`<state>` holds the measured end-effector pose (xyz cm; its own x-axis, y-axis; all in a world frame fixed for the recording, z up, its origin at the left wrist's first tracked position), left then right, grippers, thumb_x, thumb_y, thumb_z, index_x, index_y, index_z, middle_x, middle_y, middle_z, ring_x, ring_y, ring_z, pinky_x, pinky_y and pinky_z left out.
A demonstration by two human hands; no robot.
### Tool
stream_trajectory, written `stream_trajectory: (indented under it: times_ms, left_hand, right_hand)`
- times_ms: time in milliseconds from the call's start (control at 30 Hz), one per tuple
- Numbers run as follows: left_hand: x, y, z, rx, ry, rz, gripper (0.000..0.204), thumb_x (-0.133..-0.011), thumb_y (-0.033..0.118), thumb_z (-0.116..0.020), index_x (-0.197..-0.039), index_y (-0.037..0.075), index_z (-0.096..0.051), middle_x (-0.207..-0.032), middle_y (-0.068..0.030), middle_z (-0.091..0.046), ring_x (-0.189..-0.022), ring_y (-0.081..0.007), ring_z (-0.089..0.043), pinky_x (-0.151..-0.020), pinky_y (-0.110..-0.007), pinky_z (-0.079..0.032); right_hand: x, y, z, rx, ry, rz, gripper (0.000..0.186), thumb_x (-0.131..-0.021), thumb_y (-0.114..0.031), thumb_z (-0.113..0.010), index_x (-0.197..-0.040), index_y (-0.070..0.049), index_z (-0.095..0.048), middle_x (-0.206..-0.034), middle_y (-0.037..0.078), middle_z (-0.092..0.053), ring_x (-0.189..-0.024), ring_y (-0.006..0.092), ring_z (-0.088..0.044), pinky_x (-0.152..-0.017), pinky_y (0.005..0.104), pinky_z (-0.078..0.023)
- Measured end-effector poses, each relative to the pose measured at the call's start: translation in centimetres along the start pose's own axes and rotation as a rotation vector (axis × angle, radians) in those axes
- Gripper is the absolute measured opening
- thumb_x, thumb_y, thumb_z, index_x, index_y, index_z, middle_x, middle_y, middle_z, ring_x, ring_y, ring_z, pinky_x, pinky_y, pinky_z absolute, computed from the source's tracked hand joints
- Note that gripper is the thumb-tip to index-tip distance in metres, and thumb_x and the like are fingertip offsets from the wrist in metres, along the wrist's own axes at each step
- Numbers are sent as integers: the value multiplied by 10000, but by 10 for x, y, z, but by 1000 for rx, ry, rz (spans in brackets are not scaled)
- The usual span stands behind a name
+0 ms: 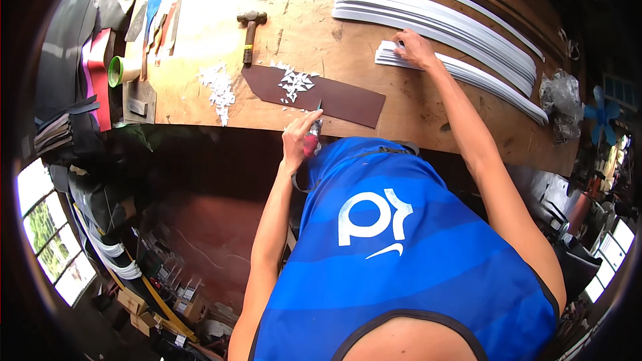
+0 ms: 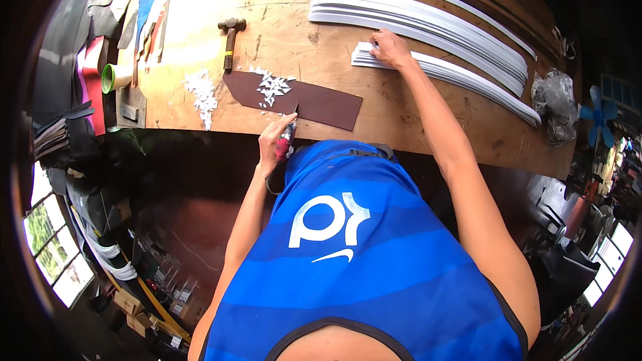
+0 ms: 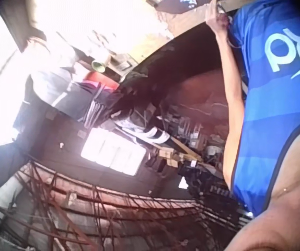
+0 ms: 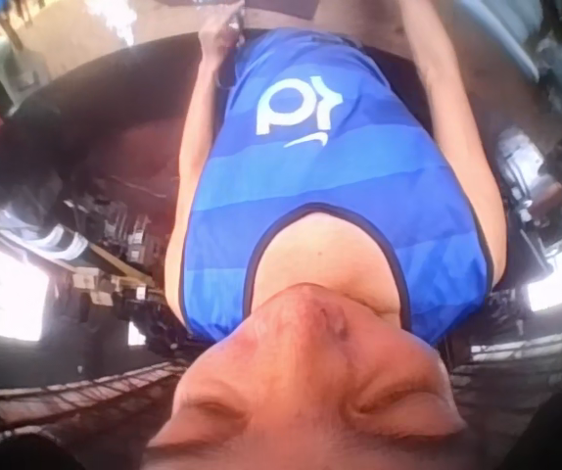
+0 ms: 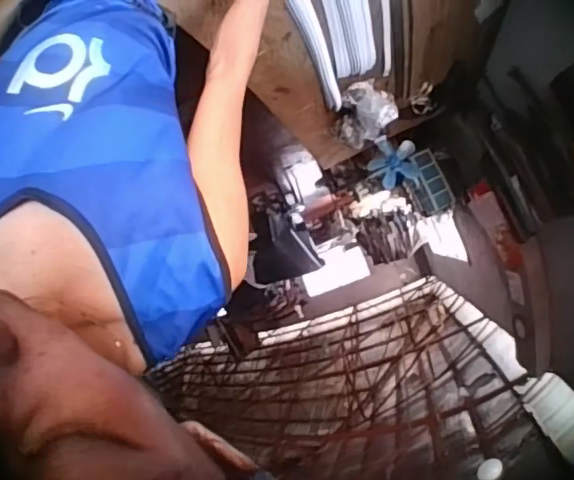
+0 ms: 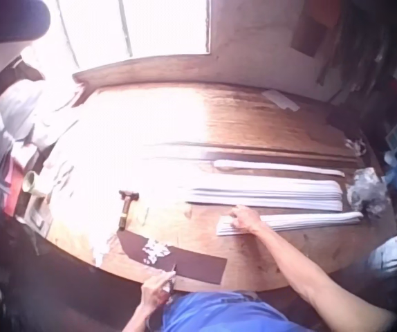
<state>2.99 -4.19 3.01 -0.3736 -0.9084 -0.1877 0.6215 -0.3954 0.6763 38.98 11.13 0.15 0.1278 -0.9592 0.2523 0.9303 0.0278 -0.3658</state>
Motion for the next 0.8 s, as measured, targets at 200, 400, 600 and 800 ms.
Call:
stream_trajectory:
  times_ms: [200,400,600,800]
  left_hand:
    - [4,0,0,-57,-40,35,351,-865,234,-722,-1203,156,-666,-1075,-109,-702,-980,-308,-666,-808,-391,-527]
    - [4,-7,-3,191,54,302,242,-930,136,-671,-1158,57,-672,-1036,-171,-708,-965,-293,-701,-846,-365,-533]
    - [7,-7,-10,239,93,369,246,-931,136,-672,-1165,60,-669,-1006,-175,-710,-914,-275,-706,-806,-349,-538]
    - [10,-12,-26,265,116,370,270,-933,144,-677,-1195,81,-667,-979,-171,-715,-869,-238,-708,-760,-332,-536]
  right_hand:
    - [44,-64,13,-42,146,265,217,-835,-240,-707,-972,-75,-673,-988,95,-607,-926,296,-640,-755,404,-548]
    - [85,-140,-62,-162,74,438,182,-818,-203,-686,-957,-86,-666,-930,106,-597,-866,309,-652,-723,425,-544]
    - [82,-156,-89,-181,124,466,223,-830,-151,-658,-1034,-64,-633,-970,120,-580,-946,308,-608,-807,398,-520]
    - [83,-152,-98,-257,121,541,313,-811,-111,-657,-1114,-41,-626,-1063,157,-582,-1022,343,-584,-902,415,-483]
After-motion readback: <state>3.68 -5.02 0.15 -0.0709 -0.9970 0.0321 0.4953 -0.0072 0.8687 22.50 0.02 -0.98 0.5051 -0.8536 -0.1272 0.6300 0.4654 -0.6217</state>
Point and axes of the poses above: each hand's wrist, its own x-axis away from the middle knuckle, its own z-axis out of the back of the hand, y = z × x, the point moved 5 cm from there along -x, towards the middle knuckle
